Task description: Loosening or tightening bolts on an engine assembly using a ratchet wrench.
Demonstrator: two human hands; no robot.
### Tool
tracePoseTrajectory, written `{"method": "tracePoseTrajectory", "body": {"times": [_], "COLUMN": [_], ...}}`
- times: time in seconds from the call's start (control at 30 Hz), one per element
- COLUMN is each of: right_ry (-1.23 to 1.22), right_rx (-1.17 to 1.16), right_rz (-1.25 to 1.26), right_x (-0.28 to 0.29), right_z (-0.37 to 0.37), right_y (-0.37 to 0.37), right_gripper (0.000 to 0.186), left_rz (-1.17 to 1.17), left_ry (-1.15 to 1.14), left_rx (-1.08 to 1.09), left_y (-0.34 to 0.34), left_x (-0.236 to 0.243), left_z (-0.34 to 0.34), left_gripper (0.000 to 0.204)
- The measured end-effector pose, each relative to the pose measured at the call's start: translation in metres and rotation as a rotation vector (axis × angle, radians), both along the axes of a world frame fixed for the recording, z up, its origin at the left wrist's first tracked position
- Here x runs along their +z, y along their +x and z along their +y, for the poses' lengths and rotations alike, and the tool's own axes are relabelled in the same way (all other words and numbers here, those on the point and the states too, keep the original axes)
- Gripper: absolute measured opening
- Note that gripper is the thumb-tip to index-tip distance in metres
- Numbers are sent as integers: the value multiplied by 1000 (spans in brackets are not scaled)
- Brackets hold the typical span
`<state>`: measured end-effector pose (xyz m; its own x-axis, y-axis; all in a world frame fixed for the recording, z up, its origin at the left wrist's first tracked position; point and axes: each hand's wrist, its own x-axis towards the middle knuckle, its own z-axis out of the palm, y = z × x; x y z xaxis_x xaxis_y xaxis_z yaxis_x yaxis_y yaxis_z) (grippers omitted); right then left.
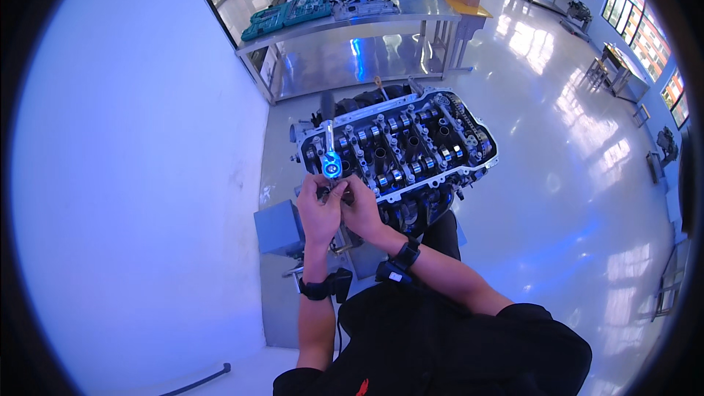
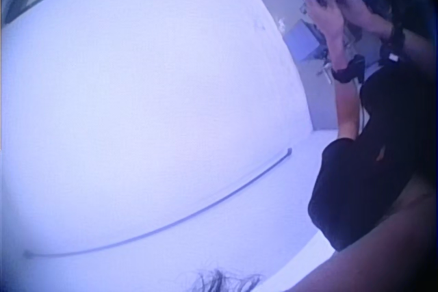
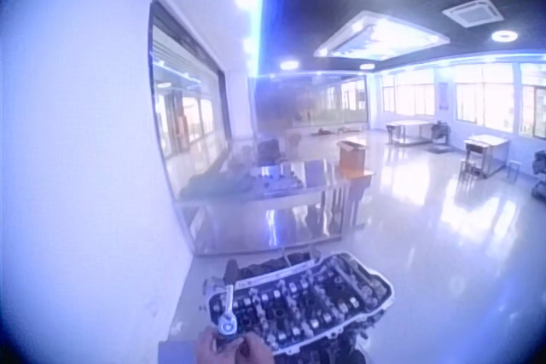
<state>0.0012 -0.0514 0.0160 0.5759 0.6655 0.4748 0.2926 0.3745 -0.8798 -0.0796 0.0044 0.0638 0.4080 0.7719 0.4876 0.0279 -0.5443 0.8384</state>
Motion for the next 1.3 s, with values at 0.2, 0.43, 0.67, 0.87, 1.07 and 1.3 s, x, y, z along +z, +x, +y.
{"method": "tracePoseTrajectory", "body": {"times": [0.2, 0.43, 0.67, 0.87, 1.07, 1.3], "right_ry": [-132, -82, -78, -186, -216, -201], "right_rx": [73, 388, 353, 305, 246, 302], "right_rz": [-149, -233, -438, -226, -230, -107], "right_x": [24, 30, 25, 9, 20, 24], "right_z": [-4, 9, -4, -8, -6, -5], "right_y": [17, 42, 33, 30, 32, 38], "right_gripper": [18, 31, 31, 29, 27, 40], "left_rz": [-15, -53, -144, 99, 134, -37], "left_ry": [-60, -184, -229, 72, -10, -124], "left_rx": [-98, -261, -175, -118, -91, -272], "left_y": [-9, -26, -27, -14, -6, -5], "left_x": [-1, -4, 1, 15, 12, 0], "left_z": [17, 34, 11, 4, 11, 11], "left_gripper": [23, 24, 24, 22, 29, 21]}}
